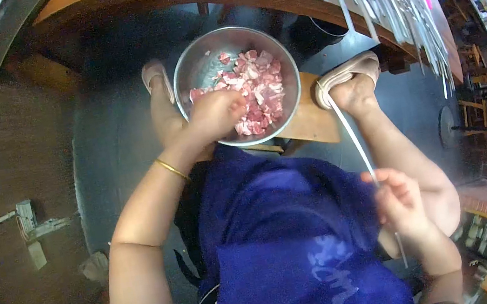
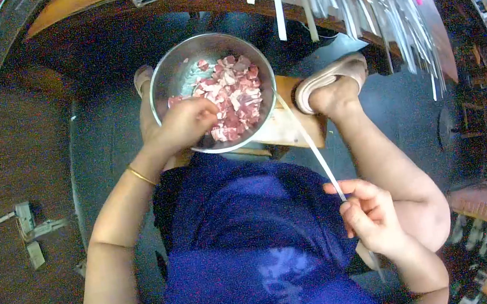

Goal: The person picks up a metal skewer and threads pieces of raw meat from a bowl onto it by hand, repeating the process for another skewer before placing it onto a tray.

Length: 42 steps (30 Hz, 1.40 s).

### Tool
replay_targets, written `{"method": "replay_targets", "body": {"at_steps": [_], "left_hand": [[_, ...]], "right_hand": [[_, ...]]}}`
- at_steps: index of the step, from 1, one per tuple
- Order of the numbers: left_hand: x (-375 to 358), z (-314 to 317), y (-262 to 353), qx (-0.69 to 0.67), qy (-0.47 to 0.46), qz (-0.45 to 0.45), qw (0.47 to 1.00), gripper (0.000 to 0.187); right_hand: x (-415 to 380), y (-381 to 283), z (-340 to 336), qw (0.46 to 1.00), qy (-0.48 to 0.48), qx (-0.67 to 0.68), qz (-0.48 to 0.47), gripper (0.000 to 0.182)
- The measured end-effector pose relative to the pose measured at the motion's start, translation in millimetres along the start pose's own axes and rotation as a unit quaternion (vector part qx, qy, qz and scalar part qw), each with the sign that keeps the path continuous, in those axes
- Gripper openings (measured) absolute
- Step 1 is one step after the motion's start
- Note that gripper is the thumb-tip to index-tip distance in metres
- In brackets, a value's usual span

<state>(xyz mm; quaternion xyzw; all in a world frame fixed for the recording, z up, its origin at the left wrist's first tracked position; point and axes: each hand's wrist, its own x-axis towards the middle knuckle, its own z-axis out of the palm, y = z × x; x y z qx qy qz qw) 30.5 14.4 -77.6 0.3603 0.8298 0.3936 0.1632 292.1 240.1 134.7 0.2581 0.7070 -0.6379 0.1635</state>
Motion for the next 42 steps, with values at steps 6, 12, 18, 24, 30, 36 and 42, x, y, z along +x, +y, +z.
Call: {"method": "replay_targets", "body": {"at_steps": [6, 12, 18, 24, 30, 36, 42], "left_hand": [[41, 37, 20, 0.245, -0.175, -0.109, 0.947, 0.021], [47, 46, 18, 0.242, -0.236, -0.12, 0.934, 0.017], [42, 37, 12, 0.176, -0.171, -0.117, 0.962, 0.017], [35, 27, -7, -0.107, -0.083, -0.174, 0.975, 0.024], [35, 16, -8, -0.62, 0.057, -0.307, 0.72, 0.028], [34, 1, -3, -0.746, 0.098, -0.272, 0.6, 0.028], [42, -9, 5, -0.861, 0.078, -0.165, 0.475, 0.033]], "right_hand": [[66, 15, -7, 1.0, -0.019, 0.009, 0.023, 0.025], [111, 26, 1, 0.999, -0.035, 0.003, 0.021, 0.026], [160, 40, 18, 0.958, 0.061, -0.248, -0.128, 0.027], [224, 84, 39, 0.959, 0.107, -0.225, -0.138, 0.025], [237, 89, 37, 0.957, 0.112, -0.237, -0.124, 0.025], [225, 66, 33, 0.947, 0.097, -0.242, -0.187, 0.025], [159, 24, 34, 0.97, 0.011, -0.216, -0.116, 0.031]]}}
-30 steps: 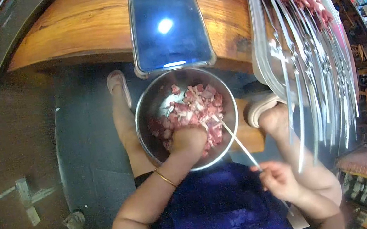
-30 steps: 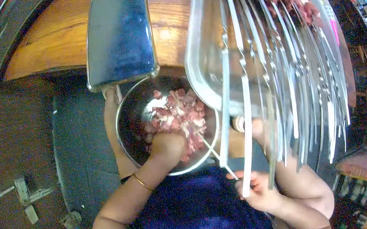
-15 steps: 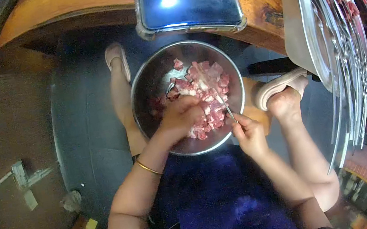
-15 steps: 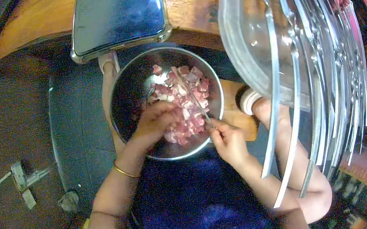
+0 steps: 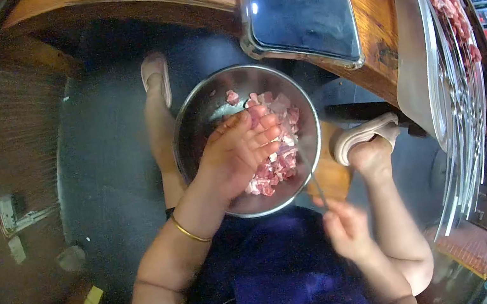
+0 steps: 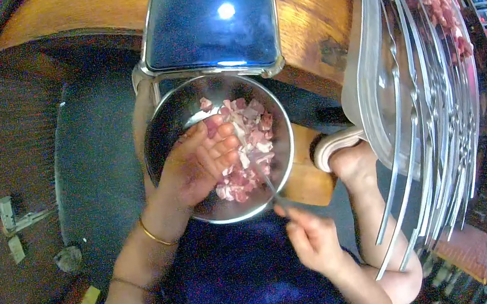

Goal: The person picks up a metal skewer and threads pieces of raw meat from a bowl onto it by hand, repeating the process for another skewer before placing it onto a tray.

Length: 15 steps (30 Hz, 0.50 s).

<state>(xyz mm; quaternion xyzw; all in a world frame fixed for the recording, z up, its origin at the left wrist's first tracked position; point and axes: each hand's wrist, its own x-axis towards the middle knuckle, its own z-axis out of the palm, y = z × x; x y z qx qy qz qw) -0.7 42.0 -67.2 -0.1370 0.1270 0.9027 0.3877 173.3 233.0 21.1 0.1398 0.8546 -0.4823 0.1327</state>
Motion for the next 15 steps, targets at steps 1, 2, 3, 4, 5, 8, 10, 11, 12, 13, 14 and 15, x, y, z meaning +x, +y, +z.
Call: {"method": "replay_targets", "body": {"at_steps": [1, 2, 3, 4, 5, 8, 10, 11, 12, 13, 14, 15], "left_hand": [[-1, 6, -1, -0.012, -0.006, 0.002, 1.0, 0.033], [-3, 12, -2, -0.026, -0.012, 0.004, 1.0, 0.034], [-5, 20, -2, -0.03, -0.012, 0.011, 0.999, 0.035], [-9, 28, -2, -0.034, -0.011, 0.018, 0.999, 0.036], [-11, 34, -1, -0.038, -0.009, 0.025, 0.999, 0.036], [-16, 43, 2, -0.042, -0.003, 0.019, 0.999, 0.037], [-21, 48, 1, -0.05, -0.004, 0.02, 0.999, 0.034], [-23, 49, 1, -0.054, -0.004, 0.02, 0.998, 0.033], [-25, 49, 1, -0.061, -0.008, 0.024, 0.998, 0.031], [-27, 51, 3, -0.069, -0.011, 0.026, 0.997, 0.029], [-28, 51, 3, -0.076, -0.015, 0.03, 0.997, 0.027], [-29, 50, 3, -0.082, -0.012, 0.033, 0.996, 0.026]], "right_hand": [[-4, -9, -3, 1.0, -0.026, 0.004, 0.013, 0.032], [-9, -12, -3, 0.999, -0.035, 0.013, 0.029, 0.032], [-15, -13, -2, 0.998, -0.043, 0.021, 0.044, 0.032], [-18, -17, -1, 0.997, -0.052, 0.03, 0.058, 0.032], [-16, -22, 0, 0.997, -0.052, 0.024, 0.045, 0.031], [-11, -33, 2, 0.998, -0.052, 0.011, 0.015, 0.031], [-14, -29, 8, 0.999, -0.026, 0.033, 0.024, 0.031], [-14, -27, 10, 0.999, -0.014, 0.043, 0.029, 0.031], [-14, -27, 11, 0.999, -0.011, 0.046, 0.017, 0.03], [-13, -31, 11, 0.999, -0.009, 0.048, 0.007, 0.03], [-12, -32, 11, 0.999, -0.007, 0.051, -0.005, 0.03], [-11, -32, 11, 0.999, -0.014, 0.039, -0.013, 0.03]]}}
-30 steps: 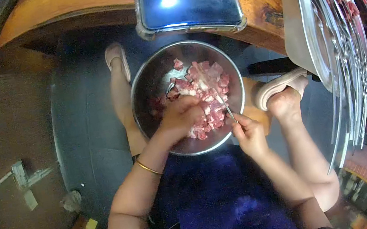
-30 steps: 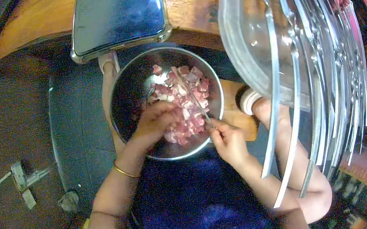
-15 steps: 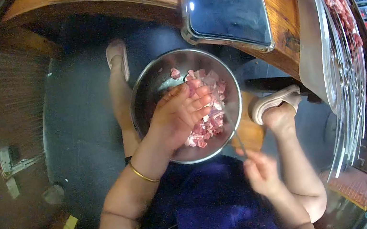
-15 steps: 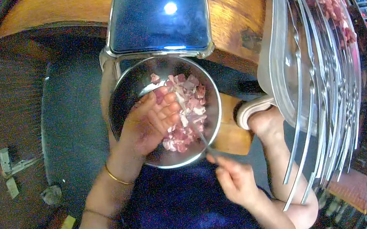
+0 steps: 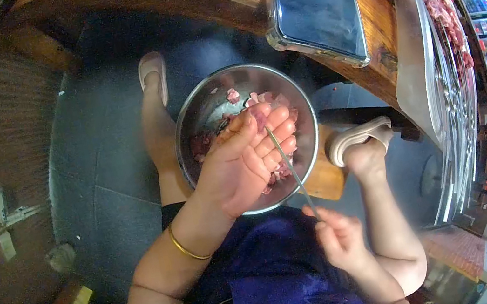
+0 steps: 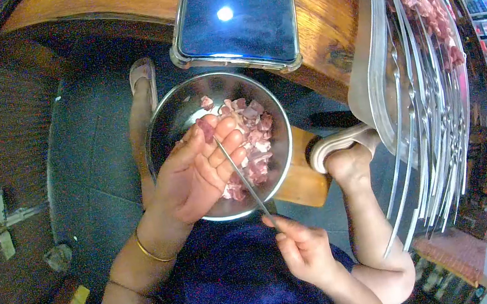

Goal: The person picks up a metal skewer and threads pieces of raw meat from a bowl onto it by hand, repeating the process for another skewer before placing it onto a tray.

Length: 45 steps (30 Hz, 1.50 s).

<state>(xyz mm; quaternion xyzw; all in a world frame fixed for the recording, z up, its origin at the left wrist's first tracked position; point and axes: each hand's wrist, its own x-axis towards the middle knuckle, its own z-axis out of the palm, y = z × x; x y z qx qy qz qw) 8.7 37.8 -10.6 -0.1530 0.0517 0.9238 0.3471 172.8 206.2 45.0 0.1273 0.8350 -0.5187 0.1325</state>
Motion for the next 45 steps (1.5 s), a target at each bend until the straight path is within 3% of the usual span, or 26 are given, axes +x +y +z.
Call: {"method": "replay_targets", "body": {"at_steps": [8, 12, 14, 20, 24, 27, 28, 31, 32, 34, 36, 39, 42, 45], "left_hand": [[-2, -8, 0, -0.019, 0.032, 0.015, 0.999, 0.021], [-3, -10, -2, 0.059, 0.054, 0.061, 0.995, 0.019], [-2, -11, -3, 0.094, 0.066, 0.074, 0.991, 0.019], [-11, -21, 0, 0.135, 0.069, 0.019, 0.988, 0.02], [-23, -23, -17, 0.18, 0.137, -0.05, 0.973, 0.022], [-33, -34, -46, 0.244, 0.085, -0.132, 0.957, 0.024], [-32, -33, -46, 0.344, 0.053, -0.178, 0.92, 0.03], [-11, -36, -30, 0.534, -0.111, -0.083, 0.834, 0.033], [10, -43, -13, 0.661, -0.106, -0.026, 0.743, 0.028], [50, -56, 20, 0.873, -0.049, 0.071, 0.479, 0.018], [84, -65, 33, 0.888, -0.054, 0.241, 0.389, 0.016], [115, -80, 37, 0.934, -0.057, 0.23, 0.269, 0.015], [122, -92, 29, 0.952, -0.028, 0.19, 0.24, 0.015], [121, -98, 31, 0.942, -0.007, 0.2, 0.27, 0.015]], "right_hand": [[3, -1, 2, 1.0, -0.019, -0.012, -0.004, 0.031], [6, -4, 2, 0.997, -0.04, -0.03, 0.065, 0.031], [9, -4, 4, 0.999, -0.026, -0.034, 0.031, 0.031], [6, 7, 6, 1.0, -0.009, 0.0, -0.029, 0.031], [5, 4, 6, 0.999, -0.042, 0.006, 0.028, 0.03], [10, 8, 11, 0.998, -0.022, 0.028, 0.045, 0.027], [10, 12, 10, 0.998, -0.014, 0.045, 0.051, 0.026], [9, 14, 4, 0.99, 0.009, 0.092, 0.109, 0.018], [7, 18, 0, 0.988, 0.017, 0.093, 0.119, 0.017], [4, 28, -4, 0.987, 0.038, 0.089, 0.128, 0.017], [2, 32, -7, 0.984, 0.04, 0.1, 0.139, 0.016], [-2, 38, -9, 0.983, 0.044, 0.101, 0.147, 0.015], [-4, 44, -7, 0.984, 0.051, 0.101, 0.138, 0.015], [-3, 48, -3, 0.987, 0.049, 0.092, 0.121, 0.014]]}}
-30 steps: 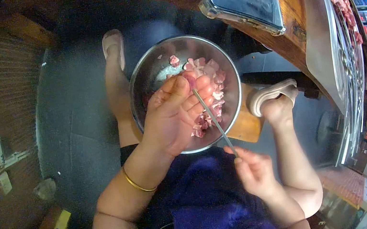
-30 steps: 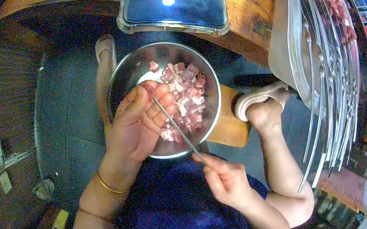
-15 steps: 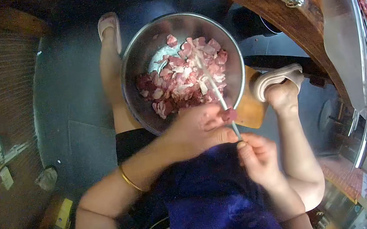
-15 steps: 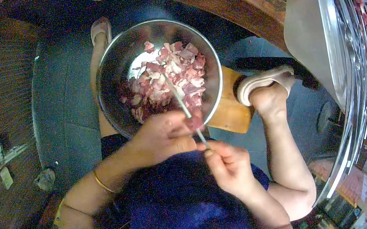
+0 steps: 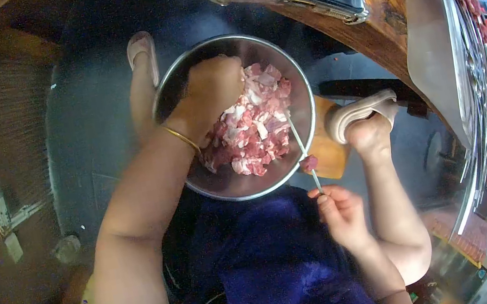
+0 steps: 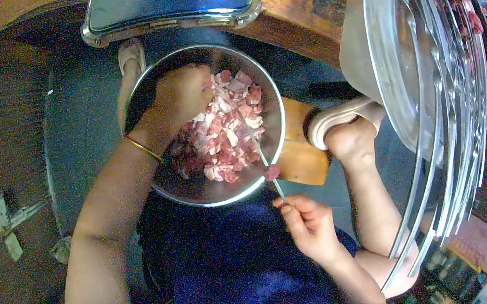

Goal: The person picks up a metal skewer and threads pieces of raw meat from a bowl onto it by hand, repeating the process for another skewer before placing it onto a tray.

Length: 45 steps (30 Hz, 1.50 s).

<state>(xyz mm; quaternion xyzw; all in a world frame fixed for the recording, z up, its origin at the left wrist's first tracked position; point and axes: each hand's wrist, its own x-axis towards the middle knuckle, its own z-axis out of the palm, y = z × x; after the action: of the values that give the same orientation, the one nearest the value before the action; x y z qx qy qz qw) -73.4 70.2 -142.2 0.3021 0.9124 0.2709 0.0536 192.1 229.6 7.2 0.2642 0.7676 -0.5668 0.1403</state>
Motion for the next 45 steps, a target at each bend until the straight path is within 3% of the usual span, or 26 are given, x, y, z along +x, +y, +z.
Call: {"method": "replay_targets", "body": {"at_steps": [6, 8, 10, 12, 15, 18, 21, 24, 27, 30, 33, 36, 39, 45], "left_hand": [[-14, -32, 2, -0.094, -0.012, -0.001, 0.996, 0.01], [-22, -41, 11, -0.314, -0.041, -0.091, 0.944, 0.01], [-32, -60, 28, -0.523, -0.056, -0.197, 0.827, 0.012], [-41, -85, 54, -0.701, -0.055, -0.313, 0.639, 0.016], [-59, -70, 54, -0.844, 0.001, -0.262, 0.468, 0.022], [-65, -69, 59, -0.89, 0.007, -0.236, 0.39, 0.025], [-68, -75, 59, -0.892, 0.007, -0.227, 0.391, 0.033], [-74, -73, 53, -0.853, 0.019, -0.254, 0.455, 0.032], [-74, -60, 54, -0.608, 0.134, -0.183, 0.761, 0.021], [-80, -71, 61, -0.66, 0.142, -0.192, 0.712, 0.022], [-83, -77, 61, -0.834, 0.051, -0.261, 0.484, 0.023], [-85, -72, 62, -0.884, 0.034, -0.214, 0.414, 0.027], [-83, -83, 68, -0.904, 0.011, -0.232, 0.359, 0.029], [-80, -92, 65, -0.913, 0.024, -0.25, 0.323, 0.028]], "right_hand": [[10, -9, 0, 1.0, -0.022, 0.014, -0.007, 0.019], [13, -16, 4, 0.999, -0.03, 0.025, -0.003, 0.021], [14, -22, 10, 0.999, -0.034, 0.039, -0.001, 0.023], [15, -21, 10, 0.999, -0.04, 0.007, -0.022, 0.024], [13, -26, 11, 0.997, -0.044, -0.026, -0.05, 0.024], [9, -22, 13, 0.994, -0.046, -0.033, -0.092, 0.024], [6, -22, 13, 0.993, -0.043, -0.053, -0.098, 0.025], [3, -24, 14, 0.994, -0.026, -0.091, -0.048, 0.024], [0, -24, 14, 0.994, -0.016, -0.094, -0.045, 0.024], [-5, -27, 15, 0.995, -0.035, -0.079, -0.052, 0.024], [-6, -24, 19, 0.995, -0.033, -0.051, -0.074, 0.025], [-4, -24, 19, 0.995, -0.033, -0.043, -0.089, 0.026], [-1, -28, 17, 0.993, -0.049, -0.069, -0.077, 0.026], [3, -30, 23, 0.988, -0.044, -0.069, -0.13, 0.026]]}}
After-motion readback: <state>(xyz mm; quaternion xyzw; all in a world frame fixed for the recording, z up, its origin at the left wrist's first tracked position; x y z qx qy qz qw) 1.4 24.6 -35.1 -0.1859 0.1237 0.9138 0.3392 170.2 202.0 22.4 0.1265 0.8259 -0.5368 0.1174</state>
